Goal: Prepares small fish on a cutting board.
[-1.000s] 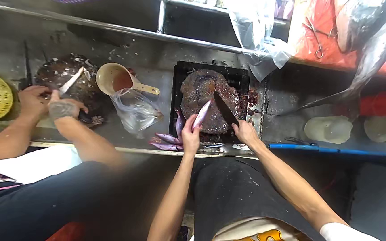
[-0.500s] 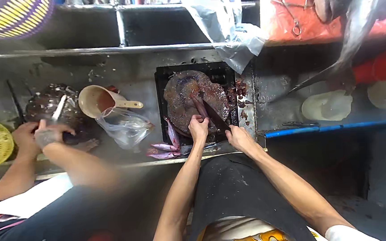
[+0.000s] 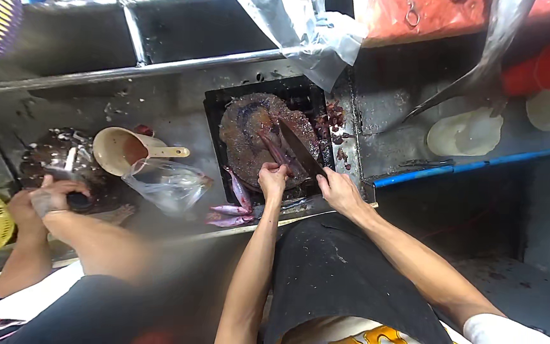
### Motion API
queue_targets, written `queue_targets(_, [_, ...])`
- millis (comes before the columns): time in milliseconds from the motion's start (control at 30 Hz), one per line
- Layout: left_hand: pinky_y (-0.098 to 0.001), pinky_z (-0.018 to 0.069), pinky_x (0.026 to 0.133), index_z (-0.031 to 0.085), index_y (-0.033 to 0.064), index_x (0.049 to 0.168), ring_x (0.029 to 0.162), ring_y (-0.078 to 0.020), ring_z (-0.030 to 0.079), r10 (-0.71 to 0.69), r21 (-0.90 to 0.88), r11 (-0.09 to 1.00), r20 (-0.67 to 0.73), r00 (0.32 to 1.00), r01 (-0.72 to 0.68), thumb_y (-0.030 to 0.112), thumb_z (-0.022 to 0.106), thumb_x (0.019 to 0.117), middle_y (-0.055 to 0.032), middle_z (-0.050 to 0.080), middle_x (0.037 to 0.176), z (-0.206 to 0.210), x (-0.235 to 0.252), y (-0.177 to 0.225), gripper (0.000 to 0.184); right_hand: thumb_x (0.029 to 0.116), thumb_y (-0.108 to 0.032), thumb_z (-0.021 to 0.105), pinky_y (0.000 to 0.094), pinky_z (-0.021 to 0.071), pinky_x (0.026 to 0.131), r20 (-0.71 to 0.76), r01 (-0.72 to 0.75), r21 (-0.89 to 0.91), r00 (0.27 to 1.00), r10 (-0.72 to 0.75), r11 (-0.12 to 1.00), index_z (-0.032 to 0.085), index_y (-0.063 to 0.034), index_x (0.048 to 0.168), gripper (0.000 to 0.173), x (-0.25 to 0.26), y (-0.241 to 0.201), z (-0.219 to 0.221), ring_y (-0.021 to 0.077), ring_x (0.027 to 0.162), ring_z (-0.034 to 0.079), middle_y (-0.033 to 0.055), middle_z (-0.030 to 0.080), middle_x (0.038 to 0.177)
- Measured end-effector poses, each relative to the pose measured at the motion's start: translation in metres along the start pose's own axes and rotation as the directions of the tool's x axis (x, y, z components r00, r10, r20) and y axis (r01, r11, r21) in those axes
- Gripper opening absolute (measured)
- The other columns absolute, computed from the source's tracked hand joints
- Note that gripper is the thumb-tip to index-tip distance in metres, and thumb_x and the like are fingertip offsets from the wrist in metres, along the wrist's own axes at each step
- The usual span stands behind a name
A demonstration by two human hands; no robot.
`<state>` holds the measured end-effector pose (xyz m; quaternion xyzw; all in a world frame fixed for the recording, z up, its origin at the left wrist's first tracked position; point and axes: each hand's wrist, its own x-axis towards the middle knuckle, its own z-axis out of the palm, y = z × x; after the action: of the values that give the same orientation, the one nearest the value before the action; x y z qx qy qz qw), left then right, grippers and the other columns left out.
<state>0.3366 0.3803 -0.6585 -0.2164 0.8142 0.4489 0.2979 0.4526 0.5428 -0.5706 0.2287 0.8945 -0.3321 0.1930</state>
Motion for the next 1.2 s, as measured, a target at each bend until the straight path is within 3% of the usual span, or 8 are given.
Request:
queue_targets(133, [-0.045, 0.0655, 0.072, 0.06, 0.0037, 0.124, 0.077, -0.0235, 0.075, 0.011, -0.023, 1.0, -0.023, 1.0, -0.012, 0.021, 0.076, 0.0865, -0.0135, 0.074, 0.094, -0.001, -0.001, -0.003, 0.044, 0.1071, -0.038, 0.043, 0.0548, 0.0561, 0.06, 0.088, -0.064, -0.018, 0.994, 0.065, 0.998, 0.063, -0.0124, 0.118, 0.035, 0.01, -0.007, 0.025, 0.033, 0.075, 0.071, 0.013, 0.069, 0.081])
queue_targets(233, [-0.0547, 0.0584, 0.086, 0.05, 0.0103, 0.142, 0.106, -0.0326, 0.068, 0.223, 0.363, 0.912, -0.046, 0.974, -0.192, 0.02, 0.075, 0.0845, -0.0166, 0.064, 0.124, -0.014, -0.01, 0.009, 0.063, 0.1053, -0.038, 0.048, 0.0579, 0.0571, 0.07, 0.226, -0.143, -0.042, 0.963, 0.149, 0.989, 0.068, -0.0103, 0.116, 0.036, 0.019, 0.004, 0.028, 0.0358, 0.085, 0.072, 0.0162, 0.071, 0.091])
queue_targets(367, [-0.0642, 0.039, 0.11, 0.065, 0.0123, 0.133, 0.147, -0.0421, 0.035, 0.545, 0.648, 0.284, 0.497, 0.675, -0.707, 0.004, 0.064, 0.0904, -0.016, 0.042, 0.158, -0.042, 0.019, 0.017, 0.043, 0.1046, -0.042, 0.049, 0.0566, 0.058, 0.064, 0.298, -0.155, 0.009, 0.944, 0.145, 0.988, 0.07, -0.0126, 0.108, 0.037, 0.026, 0.027, 0.006, 0.0313, 0.07, 0.071, 0.014, 0.071, 0.083])
queue_targets(433, [-0.0696, 0.0293, 0.115, 0.072, 0.0169, 0.119, 0.144, -0.0406, 0.04, 0.492, 0.59, 0.015, 0.699, 0.519, -0.808, 0.003, 0.06, 0.0934, -0.0117, 0.056, 0.146, -0.049, 0.04, 0.02, 0.032, 0.1047, -0.043, 0.049, 0.059, 0.056, 0.068, 0.28, -0.083, -0.052, 0.955, 0.095, 0.995, 0.071, -0.0154, 0.109, 0.035, 0.023, 0.032, 0.002, 0.033, 0.079, 0.071, 0.0131, 0.071, 0.086])
queue_targets(533, [-0.0648, 0.0352, 0.11, 0.07, 0.0145, 0.116, 0.12, -0.0393, 0.057, 0.4, 0.553, -0.142, 0.791, 0.464, -0.821, 0.01, 0.066, 0.0921, -0.0145, 0.064, 0.123, -0.06, 0.055, 0.035, 0.025, 0.1058, -0.042, 0.046, 0.0567, 0.0564, 0.072, 0.274, -0.001, -0.133, 0.961, 0.038, 0.991, 0.07, -0.0163, 0.107, 0.035, 0.025, 0.023, -0.007, 0.0305, 0.083, 0.071, 0.0102, 0.071, 0.085])
queue_targets(667, [-0.0538, 0.0536, 0.089, 0.068, 0.0098, 0.114, 0.109, -0.0383, 0.063, 0.476, 0.539, 0.061, 0.724, 0.499, -0.84, 0.028, 0.072, 0.0933, -0.0166, 0.065, 0.118, -0.077, 0.059, 0.02, 0.028, 0.1066, -0.041, 0.043, 0.0533, 0.0567, 0.07, 0.266, 0.071, -0.202, 0.964, -0.014, 0.977, 0.068, -0.0164, 0.107, 0.035, 0.027, -0.004, -0.02, 0.0284, 0.082, 0.071, 0.0084, 0.07, 0.082])
queue_targets(1067, [-0.0476, 0.0533, 0.089, 0.071, 0.0106, 0.103, 0.105, -0.0323, 0.063, 0.824, 0.434, 0.227, 0.391, 0.41, -0.872, 0.029, 0.06, 0.1026, -0.0116, 0.067, 0.109, -0.068, 0.045, -0.054, 0.022, 0.1041, -0.041, 0.044, 0.0605, 0.0559, 0.076, 0.455, 0.198, -0.562, 0.885, 0.1, 0.803, 0.068, -0.0107, 0.104, 0.039, 0.057, -0.063, -0.051, 0.0373, 0.096, 0.07, 0.0164, 0.071, 0.095])
queue_targets(1200, [-0.0471, 0.0531, 0.092, 0.071, 0.0102, 0.105, 0.109, -0.0319, 0.063, 0.846, 0.424, 0.241, 0.349, 0.403, -0.873, 0.03, 0.06, 0.1031, -0.0115, 0.067, 0.116, -0.065, 0.046, -0.063, 0.022, 0.1069, -0.045, 0.042, 0.0498, 0.0593, 0.059, 0.523, -0.018, -0.335, 0.828, 0.201, 0.942, 0.067, -0.0078, 0.101, 0.045, 0.078, -0.058, -0.04, 0.0271, 0.062, 0.069, 0.0123, 0.069, 0.075])
